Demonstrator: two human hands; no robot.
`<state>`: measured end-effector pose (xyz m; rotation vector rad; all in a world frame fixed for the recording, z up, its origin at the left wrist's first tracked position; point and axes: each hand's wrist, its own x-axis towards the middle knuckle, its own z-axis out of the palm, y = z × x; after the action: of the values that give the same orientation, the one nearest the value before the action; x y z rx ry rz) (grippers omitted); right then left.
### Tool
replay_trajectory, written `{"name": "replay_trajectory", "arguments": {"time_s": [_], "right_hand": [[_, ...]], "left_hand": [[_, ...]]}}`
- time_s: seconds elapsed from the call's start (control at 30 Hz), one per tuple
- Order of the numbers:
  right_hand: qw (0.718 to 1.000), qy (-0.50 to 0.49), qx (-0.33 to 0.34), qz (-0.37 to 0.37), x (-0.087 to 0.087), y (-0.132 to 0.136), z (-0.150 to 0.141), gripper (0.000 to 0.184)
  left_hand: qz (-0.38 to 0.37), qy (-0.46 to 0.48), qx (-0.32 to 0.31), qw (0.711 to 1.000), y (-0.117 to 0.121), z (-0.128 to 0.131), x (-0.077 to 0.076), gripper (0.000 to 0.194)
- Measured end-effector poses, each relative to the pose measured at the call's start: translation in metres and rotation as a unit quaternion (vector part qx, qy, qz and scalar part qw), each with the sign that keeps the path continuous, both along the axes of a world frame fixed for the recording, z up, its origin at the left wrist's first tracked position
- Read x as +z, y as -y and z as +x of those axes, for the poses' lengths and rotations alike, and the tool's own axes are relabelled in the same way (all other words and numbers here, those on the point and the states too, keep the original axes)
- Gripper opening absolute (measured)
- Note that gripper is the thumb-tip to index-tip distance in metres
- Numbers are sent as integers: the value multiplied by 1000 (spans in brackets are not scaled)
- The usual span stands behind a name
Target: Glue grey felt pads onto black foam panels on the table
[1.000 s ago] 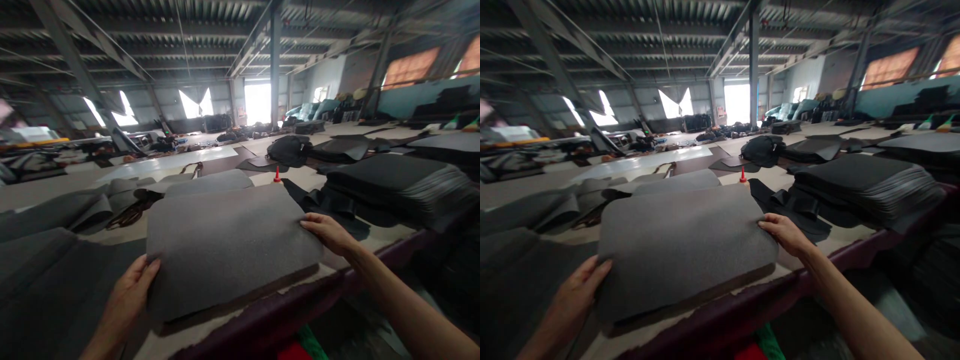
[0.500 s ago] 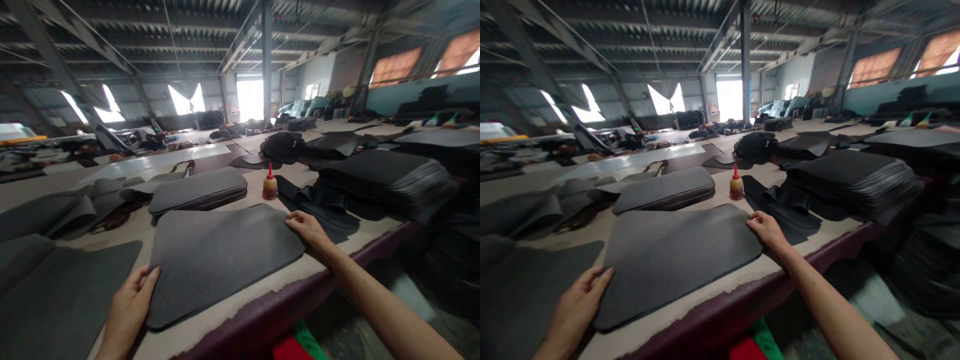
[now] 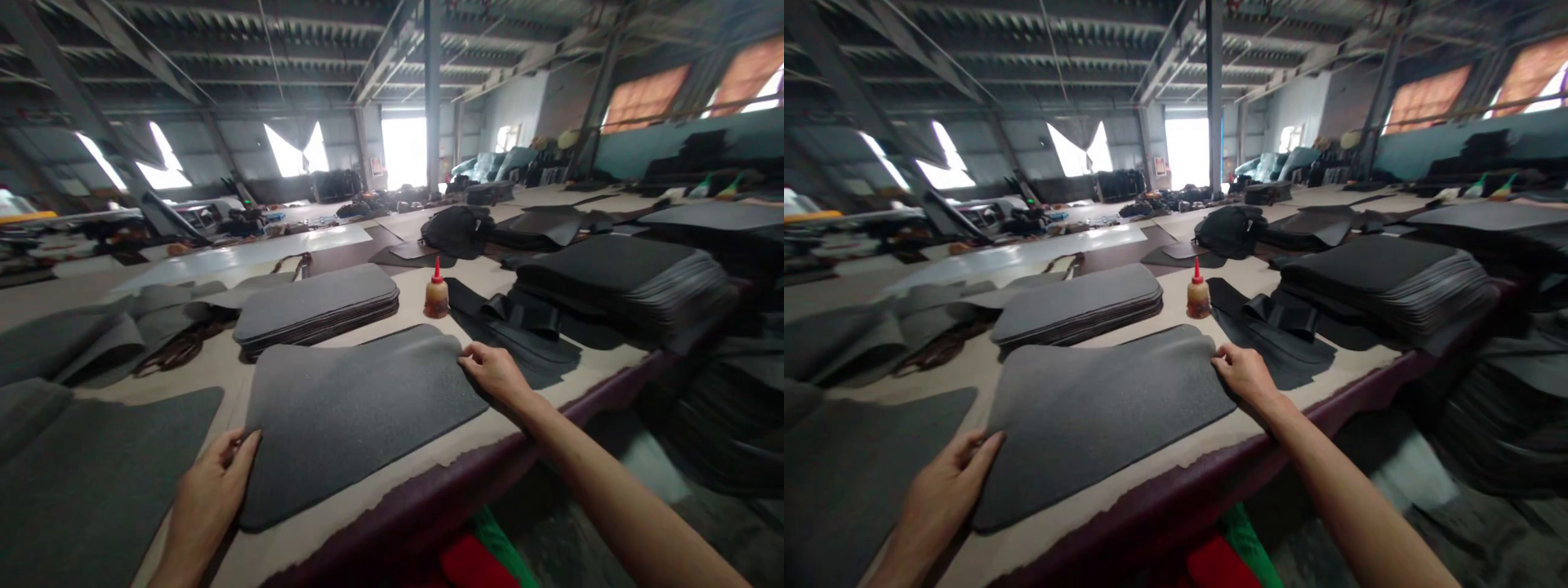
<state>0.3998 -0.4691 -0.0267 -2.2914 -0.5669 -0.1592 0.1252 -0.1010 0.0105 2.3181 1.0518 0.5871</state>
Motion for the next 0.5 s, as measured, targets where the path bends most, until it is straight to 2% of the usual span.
{"name": "replay_trajectory", "arguments": {"time_s": [0.13, 0.23, 0.37, 0.43, 0.5], "right_hand": [[998, 14, -15, -66, 3, -1, -3, 16], [993, 23, -25, -110, 4, -2, -4, 16], [989, 20, -27, -143, 6, -3, -10, 21], [988, 10, -24, -153, 8, -1, -14, 25], [985, -8, -30, -168, 5, 4, -12, 29]], "left_hand": [[28, -20, 2, 999, 1, 1, 2, 51], [22, -13, 9, 1000, 0, 3, 3, 53], [-56, 66, 8, 996, -2, 0, -2, 54], [-112, 115, -21, 987, -2, -3, -8, 54], [-121, 137, -24, 983, -3, -5, -13, 51]]}}
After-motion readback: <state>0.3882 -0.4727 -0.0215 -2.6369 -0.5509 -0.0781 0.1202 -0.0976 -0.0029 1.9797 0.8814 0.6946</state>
